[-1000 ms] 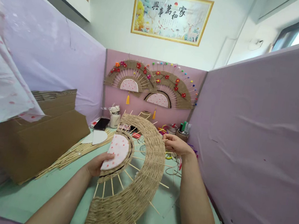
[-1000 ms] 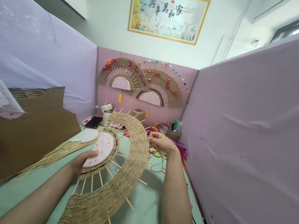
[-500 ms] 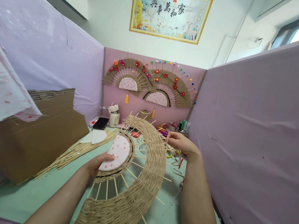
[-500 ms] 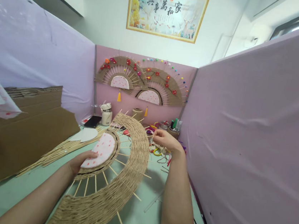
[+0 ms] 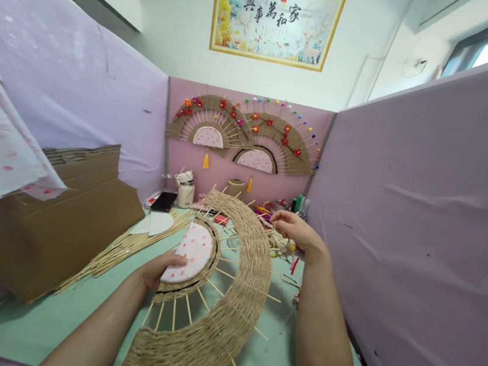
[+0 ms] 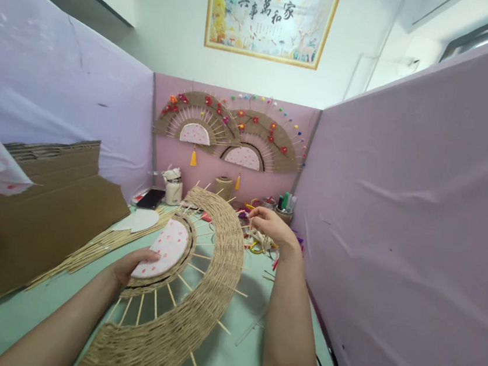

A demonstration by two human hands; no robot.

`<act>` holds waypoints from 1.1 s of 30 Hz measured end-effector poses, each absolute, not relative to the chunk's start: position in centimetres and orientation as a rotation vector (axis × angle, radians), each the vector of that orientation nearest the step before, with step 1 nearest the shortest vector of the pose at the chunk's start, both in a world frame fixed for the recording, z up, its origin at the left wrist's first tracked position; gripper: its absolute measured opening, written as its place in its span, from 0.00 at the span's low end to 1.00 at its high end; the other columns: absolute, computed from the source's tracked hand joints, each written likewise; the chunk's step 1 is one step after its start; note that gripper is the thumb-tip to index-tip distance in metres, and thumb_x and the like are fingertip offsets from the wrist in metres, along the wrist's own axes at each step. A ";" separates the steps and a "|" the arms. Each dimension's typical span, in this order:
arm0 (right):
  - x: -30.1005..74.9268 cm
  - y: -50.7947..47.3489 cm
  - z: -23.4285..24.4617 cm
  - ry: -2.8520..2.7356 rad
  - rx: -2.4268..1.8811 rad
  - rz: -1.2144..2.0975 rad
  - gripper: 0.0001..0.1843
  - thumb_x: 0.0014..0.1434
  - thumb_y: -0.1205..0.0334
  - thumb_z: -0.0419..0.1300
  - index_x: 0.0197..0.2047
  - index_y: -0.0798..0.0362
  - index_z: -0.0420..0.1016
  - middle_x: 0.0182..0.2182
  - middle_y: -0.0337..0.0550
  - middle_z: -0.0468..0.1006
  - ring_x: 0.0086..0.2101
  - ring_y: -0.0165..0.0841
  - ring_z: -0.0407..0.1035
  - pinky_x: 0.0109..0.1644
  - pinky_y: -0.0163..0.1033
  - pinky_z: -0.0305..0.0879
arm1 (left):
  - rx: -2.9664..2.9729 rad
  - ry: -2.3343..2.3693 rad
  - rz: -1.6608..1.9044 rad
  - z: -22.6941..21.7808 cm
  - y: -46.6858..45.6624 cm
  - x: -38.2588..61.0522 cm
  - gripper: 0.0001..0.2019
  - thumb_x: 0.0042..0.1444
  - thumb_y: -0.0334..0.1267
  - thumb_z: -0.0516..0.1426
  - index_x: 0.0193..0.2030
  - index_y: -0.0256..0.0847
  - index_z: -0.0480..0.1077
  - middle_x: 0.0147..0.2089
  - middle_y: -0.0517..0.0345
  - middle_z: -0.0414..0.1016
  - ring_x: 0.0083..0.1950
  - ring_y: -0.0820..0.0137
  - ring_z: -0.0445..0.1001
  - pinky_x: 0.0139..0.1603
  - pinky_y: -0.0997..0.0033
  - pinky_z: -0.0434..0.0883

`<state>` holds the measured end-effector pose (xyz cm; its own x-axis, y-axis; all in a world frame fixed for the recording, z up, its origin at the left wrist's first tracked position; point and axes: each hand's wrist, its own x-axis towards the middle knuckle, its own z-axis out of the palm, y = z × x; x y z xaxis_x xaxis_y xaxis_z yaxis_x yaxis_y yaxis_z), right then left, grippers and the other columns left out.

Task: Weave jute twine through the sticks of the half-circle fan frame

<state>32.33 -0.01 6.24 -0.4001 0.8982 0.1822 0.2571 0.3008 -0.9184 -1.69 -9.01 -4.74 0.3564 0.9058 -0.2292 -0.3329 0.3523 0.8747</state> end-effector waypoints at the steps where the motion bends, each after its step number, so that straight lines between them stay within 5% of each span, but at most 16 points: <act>1: 32.3 0.2 6.1 -1.832 -1.022 1.129 0.11 0.42 0.67 0.52 0.33 0.53 0.66 0.18 0.30 0.61 0.18 0.23 0.51 0.21 0.30 0.46 | 0.842 0.826 0.931 -4.8 -9.0 -1.7 0.16 0.38 0.31 0.62 0.38 0.31 0.73 0.32 0.47 0.79 0.29 0.64 0.76 0.30 0.68 0.70; 14: 31.7 2.8 4.0 -1.617 -0.837 1.479 0.10 0.42 0.68 0.54 0.31 0.52 0.61 0.17 0.29 0.60 0.16 0.21 0.47 0.19 0.30 0.37 | 0.870 0.793 0.896 -5.0 -9.0 -1.7 0.29 0.37 0.31 0.62 0.51 0.34 0.69 0.32 0.50 0.79 0.30 0.63 0.75 0.30 0.69 0.68; 22: 32.3 2.9 3.5 -1.533 -0.679 1.685 0.11 0.41 0.64 0.58 0.30 0.51 0.59 0.17 0.28 0.57 0.17 0.21 0.45 0.20 0.30 0.41 | 0.882 0.808 0.894 -4.9 -9.2 -1.6 0.24 0.37 0.31 0.62 0.46 0.31 0.71 0.32 0.47 0.79 0.31 0.63 0.76 0.32 0.68 0.69; 33: 30.9 3.2 2.9 -1.538 -0.685 1.620 0.13 0.44 0.61 0.63 0.32 0.52 0.63 0.21 0.30 0.64 0.19 0.21 0.55 0.22 0.28 0.48 | 0.869 0.776 0.895 -4.8 -9.4 -1.5 0.21 0.36 0.31 0.62 0.41 0.30 0.73 0.33 0.45 0.79 0.31 0.63 0.76 0.32 0.67 0.70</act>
<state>30.95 3.16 2.91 -0.5475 0.8266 0.1303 -0.1729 0.0405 -0.9841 -1.48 -9.38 -4.76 0.4159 0.8867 -0.2019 -0.3251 0.3523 0.8776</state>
